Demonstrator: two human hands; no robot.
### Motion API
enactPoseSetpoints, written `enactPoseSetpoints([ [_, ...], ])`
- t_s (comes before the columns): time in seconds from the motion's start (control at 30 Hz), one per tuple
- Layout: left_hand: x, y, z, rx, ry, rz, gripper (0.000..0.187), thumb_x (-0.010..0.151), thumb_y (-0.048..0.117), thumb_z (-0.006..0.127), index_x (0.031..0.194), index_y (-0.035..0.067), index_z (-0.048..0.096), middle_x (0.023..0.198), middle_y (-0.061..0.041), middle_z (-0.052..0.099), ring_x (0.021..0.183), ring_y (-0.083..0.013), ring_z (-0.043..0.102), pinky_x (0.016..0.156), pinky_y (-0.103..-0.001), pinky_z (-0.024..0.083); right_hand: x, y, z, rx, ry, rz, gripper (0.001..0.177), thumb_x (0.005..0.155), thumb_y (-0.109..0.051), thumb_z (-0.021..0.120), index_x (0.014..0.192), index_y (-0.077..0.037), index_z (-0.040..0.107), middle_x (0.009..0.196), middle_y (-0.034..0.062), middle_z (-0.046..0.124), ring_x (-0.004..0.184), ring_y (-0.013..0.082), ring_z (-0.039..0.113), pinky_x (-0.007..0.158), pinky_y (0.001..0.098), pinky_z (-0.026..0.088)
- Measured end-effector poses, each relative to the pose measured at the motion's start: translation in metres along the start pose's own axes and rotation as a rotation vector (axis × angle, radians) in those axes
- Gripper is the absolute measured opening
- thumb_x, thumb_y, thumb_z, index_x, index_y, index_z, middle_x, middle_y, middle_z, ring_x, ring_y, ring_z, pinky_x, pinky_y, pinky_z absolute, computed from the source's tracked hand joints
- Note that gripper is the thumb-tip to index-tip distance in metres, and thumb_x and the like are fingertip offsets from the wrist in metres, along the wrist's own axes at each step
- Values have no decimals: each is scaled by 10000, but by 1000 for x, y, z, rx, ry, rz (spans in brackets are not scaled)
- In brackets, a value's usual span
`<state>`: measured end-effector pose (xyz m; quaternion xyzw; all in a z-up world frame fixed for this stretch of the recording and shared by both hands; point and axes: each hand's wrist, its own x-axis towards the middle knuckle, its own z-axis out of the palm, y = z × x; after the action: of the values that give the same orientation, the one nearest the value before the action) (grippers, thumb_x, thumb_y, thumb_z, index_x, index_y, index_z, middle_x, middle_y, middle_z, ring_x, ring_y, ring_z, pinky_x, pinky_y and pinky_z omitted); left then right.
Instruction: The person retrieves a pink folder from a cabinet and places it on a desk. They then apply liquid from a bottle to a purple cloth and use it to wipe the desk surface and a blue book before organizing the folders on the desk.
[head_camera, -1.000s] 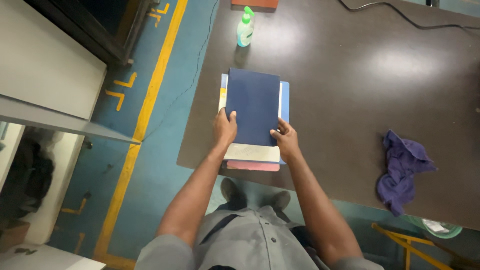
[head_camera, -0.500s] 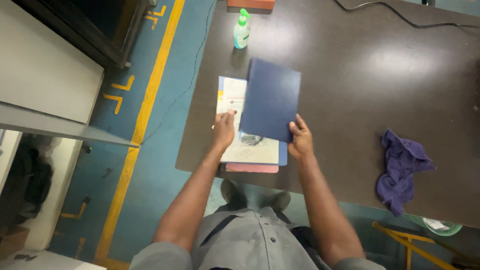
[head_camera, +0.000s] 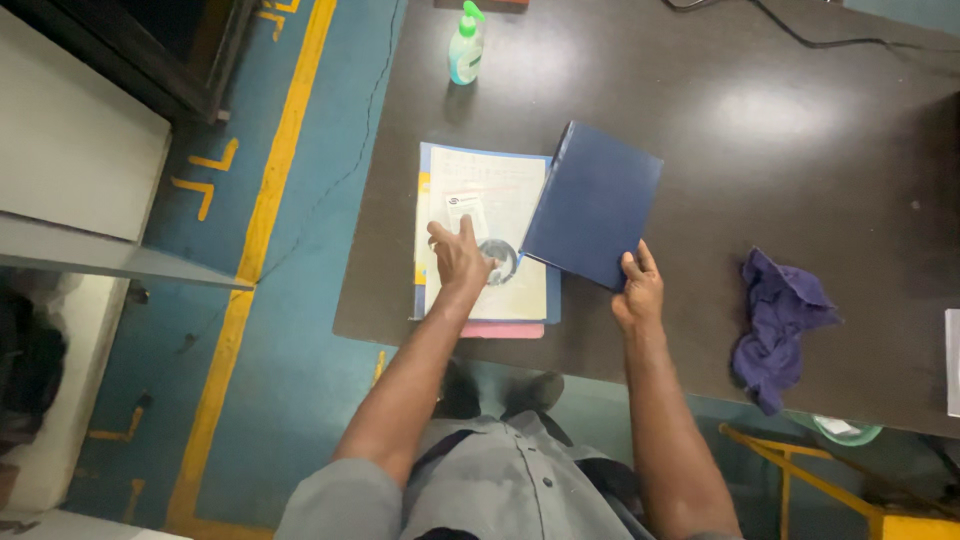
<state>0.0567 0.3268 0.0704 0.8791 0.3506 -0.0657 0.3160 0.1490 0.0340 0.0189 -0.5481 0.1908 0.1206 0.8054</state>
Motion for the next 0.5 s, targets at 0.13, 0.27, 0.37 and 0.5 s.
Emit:
enactPoseSetpoints([
  [0.13, 17, -24, 22, -237, 44, 194, 816, 753, 130, 916, 1468, 180, 525, 1173, -225, 691, 1125, -407, 663, 944, -473, 542, 2, 4, 2, 60, -139, -69, 582, 974, 7, 605, 1526, 22, 423, 1433, 154, 554, 1263, 246, 586, 1105, 412, 506],
  [0.27, 33, -49, -19, -491, 240, 254, 729, 719, 29, 882, 1372, 170, 592, 1062, -204, 714, 987, -330, 694, 864, -433, 554, -8, 18, 19, 49, -209, -63, 585, 971, 12, 613, 1523, 26, 422, 1427, 156, 552, 1257, 244, 583, 1093, 403, 511],
  [0.37, 38, -77, -86, -708, 229, 128, 570, 829, -6, 735, 1356, 171, 607, 1161, -111, 737, 1005, -202, 748, 826, -355, 600, -20, 34, 44, 10, -214, -6, 576, 951, 14, 601, 1503, 17, 435, 1417, 136, 576, 1256, 238, 609, 1075, 389, 500],
  [0.5, 32, -88, -140, -633, 424, 387, 553, 822, -47, 791, 1327, 103, 622, 1228, -136, 727, 1096, -203, 706, 900, -320, 564, -32, 62, 81, 75, -318, 85, 557, 942, 35, 575, 1489, 34, 468, 1369, 181, 591, 1186, 270, 612, 1032, 422, 542],
])
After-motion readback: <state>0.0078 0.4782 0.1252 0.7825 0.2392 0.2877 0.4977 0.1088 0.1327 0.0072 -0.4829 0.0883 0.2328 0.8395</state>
